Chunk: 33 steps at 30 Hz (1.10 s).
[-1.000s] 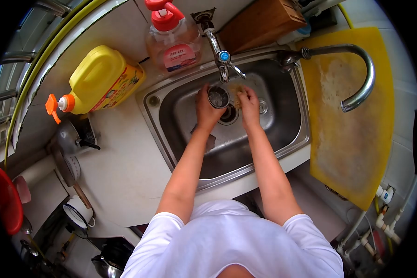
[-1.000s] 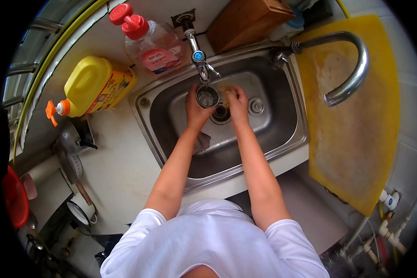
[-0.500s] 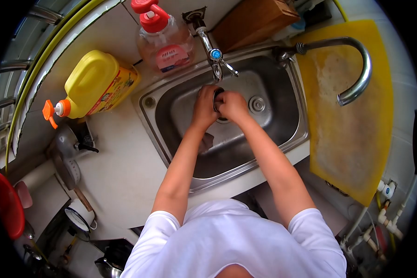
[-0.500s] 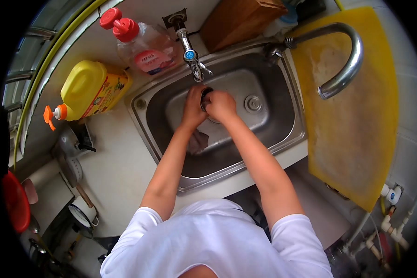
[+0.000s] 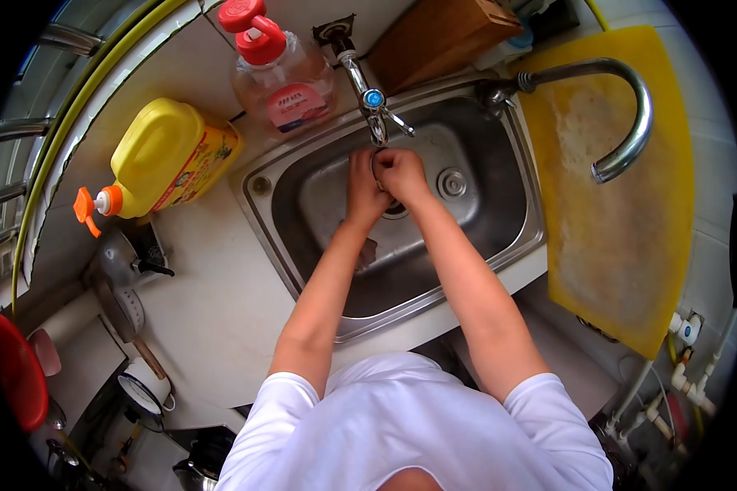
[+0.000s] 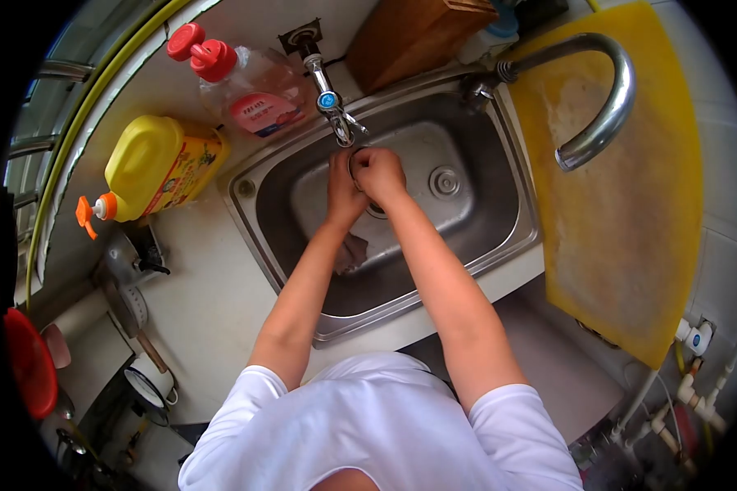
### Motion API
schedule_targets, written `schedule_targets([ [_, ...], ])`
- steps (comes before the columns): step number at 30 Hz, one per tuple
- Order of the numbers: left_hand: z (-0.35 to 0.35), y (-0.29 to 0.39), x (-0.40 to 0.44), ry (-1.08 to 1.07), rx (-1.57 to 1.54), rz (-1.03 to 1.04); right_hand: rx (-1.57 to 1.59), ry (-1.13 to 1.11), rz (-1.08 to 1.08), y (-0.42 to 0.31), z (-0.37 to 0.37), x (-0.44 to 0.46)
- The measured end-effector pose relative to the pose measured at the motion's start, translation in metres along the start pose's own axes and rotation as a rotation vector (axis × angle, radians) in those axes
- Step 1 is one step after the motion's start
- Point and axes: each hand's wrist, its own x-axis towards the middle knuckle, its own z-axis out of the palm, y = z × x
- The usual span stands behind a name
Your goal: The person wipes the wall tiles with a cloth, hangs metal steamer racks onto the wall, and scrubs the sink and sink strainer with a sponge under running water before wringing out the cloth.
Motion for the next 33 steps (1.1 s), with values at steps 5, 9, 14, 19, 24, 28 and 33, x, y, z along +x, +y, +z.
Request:
schedule_targets([
  [5,-0.020,-0.008,0.010,-0.193,-0.097,0.006,-0.255,-0.350,-0.323,0.007,-0.026,0.009],
  [9,-0.021,-0.029,0.011,-0.199,-0.123,-0.042,-0.339,-0.109,-0.485,-0.035,-0.059,0.000],
  [14,-0.025,-0.026,0.007,-0.155,-0.117,-0.036,-0.283,0.127,-0.429,-0.030,-0.060,-0.006],
  [19,-0.029,-0.010,0.009,-0.119,-0.060,-0.017,-0.568,-0.019,-0.852,0.002,-0.037,-0.014],
  [24,-0.028,-0.002,0.004,-0.284,0.078,-0.015,-0.756,-0.025,-0.665,0.012,-0.010,-0.027],
  [28,-0.039,-0.010,-0.002,-0.324,0.143,0.079,0.285,-0.294,0.103,0.027,-0.008,-0.031],
  [33,-0.059,-0.003,0.011,-0.462,0.350,-0.169,0.657,-0.019,0.337,0.078,-0.019,-0.023],
])
